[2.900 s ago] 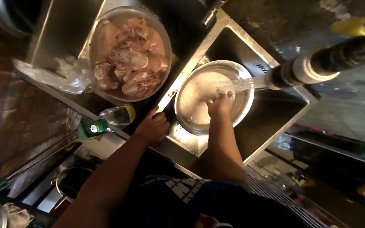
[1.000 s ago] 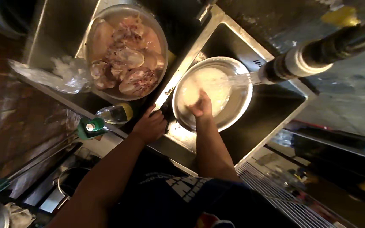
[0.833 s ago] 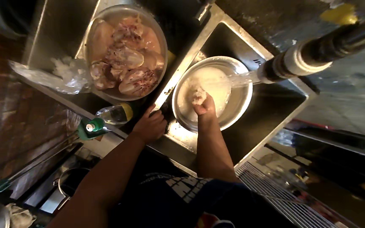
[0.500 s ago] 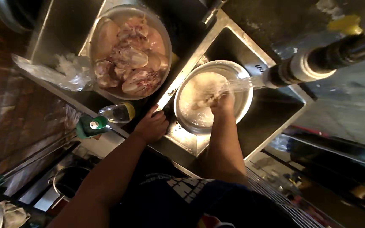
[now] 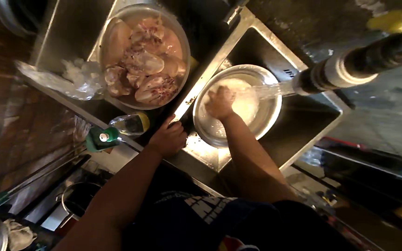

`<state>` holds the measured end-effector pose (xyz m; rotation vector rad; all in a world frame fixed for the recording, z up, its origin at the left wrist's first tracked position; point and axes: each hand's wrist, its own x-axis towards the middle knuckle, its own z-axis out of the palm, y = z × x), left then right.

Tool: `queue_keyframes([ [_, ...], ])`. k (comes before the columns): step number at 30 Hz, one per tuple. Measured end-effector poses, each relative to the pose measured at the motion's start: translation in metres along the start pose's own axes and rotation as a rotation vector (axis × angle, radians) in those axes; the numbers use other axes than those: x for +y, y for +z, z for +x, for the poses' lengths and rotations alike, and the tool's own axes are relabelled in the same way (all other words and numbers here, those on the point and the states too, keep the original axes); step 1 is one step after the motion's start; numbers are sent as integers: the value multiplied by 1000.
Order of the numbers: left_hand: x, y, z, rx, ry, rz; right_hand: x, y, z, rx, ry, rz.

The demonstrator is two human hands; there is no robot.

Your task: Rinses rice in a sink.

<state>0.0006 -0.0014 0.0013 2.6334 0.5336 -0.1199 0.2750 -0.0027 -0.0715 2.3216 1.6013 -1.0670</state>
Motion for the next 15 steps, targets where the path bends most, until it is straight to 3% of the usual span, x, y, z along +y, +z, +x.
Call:
queue_keyframes([
  [4,0,-3,2,-20,8,1,17,32,-29,-70,-228,-160],
  [7,-1,0,1,8,16,-1,47,42,-38,-105,-275,-245],
  [11,0,-2,1,-18,10,-5,68,30,-30,-119,-18,-239],
  [15,-2,1,1,10,15,-16,55,19,-19,-128,275,-184],
])
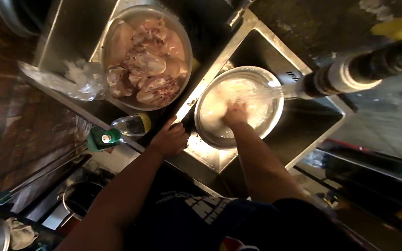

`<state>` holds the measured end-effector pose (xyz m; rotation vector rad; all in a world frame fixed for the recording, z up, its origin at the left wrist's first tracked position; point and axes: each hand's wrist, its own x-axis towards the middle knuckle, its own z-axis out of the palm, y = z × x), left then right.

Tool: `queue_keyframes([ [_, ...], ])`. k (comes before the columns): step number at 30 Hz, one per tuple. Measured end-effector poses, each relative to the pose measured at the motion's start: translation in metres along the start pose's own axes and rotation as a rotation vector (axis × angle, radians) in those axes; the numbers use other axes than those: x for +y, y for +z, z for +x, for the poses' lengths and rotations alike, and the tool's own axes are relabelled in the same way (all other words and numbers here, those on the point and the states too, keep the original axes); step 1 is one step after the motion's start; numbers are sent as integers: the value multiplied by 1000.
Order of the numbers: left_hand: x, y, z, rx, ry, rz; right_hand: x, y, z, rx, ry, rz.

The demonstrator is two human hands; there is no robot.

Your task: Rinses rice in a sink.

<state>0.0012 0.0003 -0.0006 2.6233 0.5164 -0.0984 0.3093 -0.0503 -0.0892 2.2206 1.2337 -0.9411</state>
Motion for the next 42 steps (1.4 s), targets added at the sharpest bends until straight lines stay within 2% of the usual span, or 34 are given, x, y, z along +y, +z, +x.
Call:
queue_keyframes([
  [2,-1,2,0,7,-2,-1,-12,-6,1,-81,142,23],
  [4,0,3,-1,12,-6,2,-11,-8,8,-108,187,107],
  [7,-1,4,-1,32,1,3,12,-6,19,29,162,499],
  [9,0,4,-1,27,-2,2,23,-16,13,112,186,671],
  [13,0,0,0,-16,-8,-4,28,-41,-20,274,304,483],
  [14,0,-1,1,-21,-6,-1,28,-41,-27,306,344,523],
  [18,0,0,0,-32,6,0,27,-6,-32,281,482,1057],
  [20,0,1,0,-26,3,26,23,13,-28,269,533,1189],
  [26,2,-4,1,-93,-11,20,2,29,-17,118,481,1583],
  [30,2,1,0,-40,-13,36,-19,31,-8,-27,265,1811],
  [36,4,-3,0,-22,-33,32,-47,28,-11,-307,38,1981],
  [42,3,-1,-2,20,-12,53,-30,33,-24,-329,-155,2026],
])
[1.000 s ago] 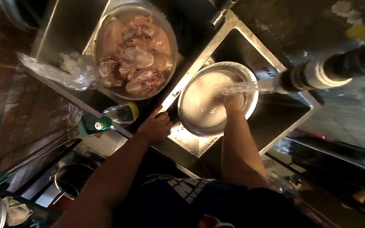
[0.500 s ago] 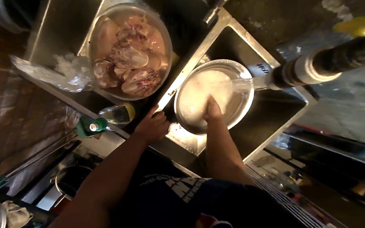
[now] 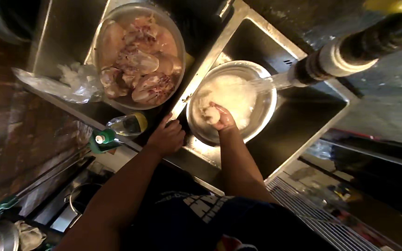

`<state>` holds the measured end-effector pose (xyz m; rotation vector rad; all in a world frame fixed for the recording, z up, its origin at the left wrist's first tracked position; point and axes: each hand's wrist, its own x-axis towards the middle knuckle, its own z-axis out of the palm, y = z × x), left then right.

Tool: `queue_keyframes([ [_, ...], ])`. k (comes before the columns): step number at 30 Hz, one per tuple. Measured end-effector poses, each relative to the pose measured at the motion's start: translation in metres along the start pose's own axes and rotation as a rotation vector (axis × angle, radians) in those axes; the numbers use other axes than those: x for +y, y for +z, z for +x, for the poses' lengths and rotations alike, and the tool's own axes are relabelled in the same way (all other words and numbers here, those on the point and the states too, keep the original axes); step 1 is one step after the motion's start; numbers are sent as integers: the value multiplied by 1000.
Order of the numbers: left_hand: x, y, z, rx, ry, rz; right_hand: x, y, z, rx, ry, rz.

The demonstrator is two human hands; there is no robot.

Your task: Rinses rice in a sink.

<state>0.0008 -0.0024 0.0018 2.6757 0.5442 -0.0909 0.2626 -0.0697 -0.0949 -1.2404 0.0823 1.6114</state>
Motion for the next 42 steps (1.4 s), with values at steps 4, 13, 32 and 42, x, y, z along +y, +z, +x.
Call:
queue_keyframes([
  [4,1,0,1,-25,-14,-10,-24,-2,-13,17,20,52],
  [13,0,0,2,-21,-5,-27,-50,-16,-30,604,-114,-500],
  [32,0,1,3,-61,-6,-26,-5,10,29,478,-38,215],
  [42,1,-3,4,-77,-20,-25,-27,6,15,9,-158,234],
])
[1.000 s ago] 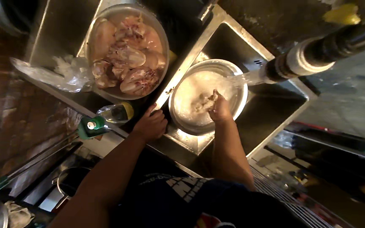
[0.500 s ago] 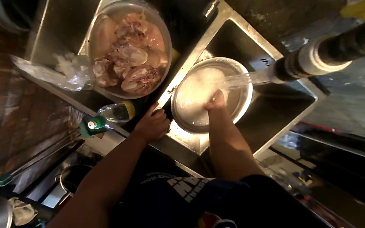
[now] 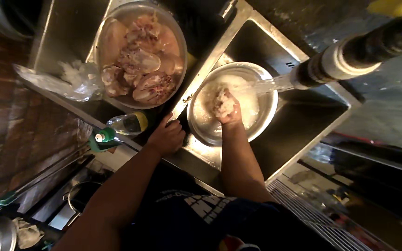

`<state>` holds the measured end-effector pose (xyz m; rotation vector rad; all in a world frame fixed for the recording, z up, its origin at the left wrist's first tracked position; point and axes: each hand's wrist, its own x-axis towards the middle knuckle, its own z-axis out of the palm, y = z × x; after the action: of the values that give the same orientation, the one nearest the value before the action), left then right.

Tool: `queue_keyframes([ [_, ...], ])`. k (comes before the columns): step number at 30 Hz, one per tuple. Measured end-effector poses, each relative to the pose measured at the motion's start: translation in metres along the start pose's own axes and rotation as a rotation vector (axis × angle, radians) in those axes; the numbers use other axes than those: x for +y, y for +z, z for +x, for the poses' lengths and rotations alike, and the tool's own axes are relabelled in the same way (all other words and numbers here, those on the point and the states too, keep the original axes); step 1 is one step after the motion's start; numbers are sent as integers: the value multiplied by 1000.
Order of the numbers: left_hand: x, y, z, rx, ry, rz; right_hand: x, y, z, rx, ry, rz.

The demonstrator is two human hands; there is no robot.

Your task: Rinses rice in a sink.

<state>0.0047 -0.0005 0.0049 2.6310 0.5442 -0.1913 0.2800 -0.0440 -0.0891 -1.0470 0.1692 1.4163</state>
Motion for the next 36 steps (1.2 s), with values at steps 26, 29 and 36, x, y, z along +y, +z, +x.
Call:
queue_keyframes([
  [26,0,2,0,-21,1,12,21,-18,-12,537,15,-214],
  [29,0,2,0,-24,0,13,36,-6,-3,510,59,-144],
  [36,0,6,-2,66,7,12,41,-5,-13,40,111,-86],
])
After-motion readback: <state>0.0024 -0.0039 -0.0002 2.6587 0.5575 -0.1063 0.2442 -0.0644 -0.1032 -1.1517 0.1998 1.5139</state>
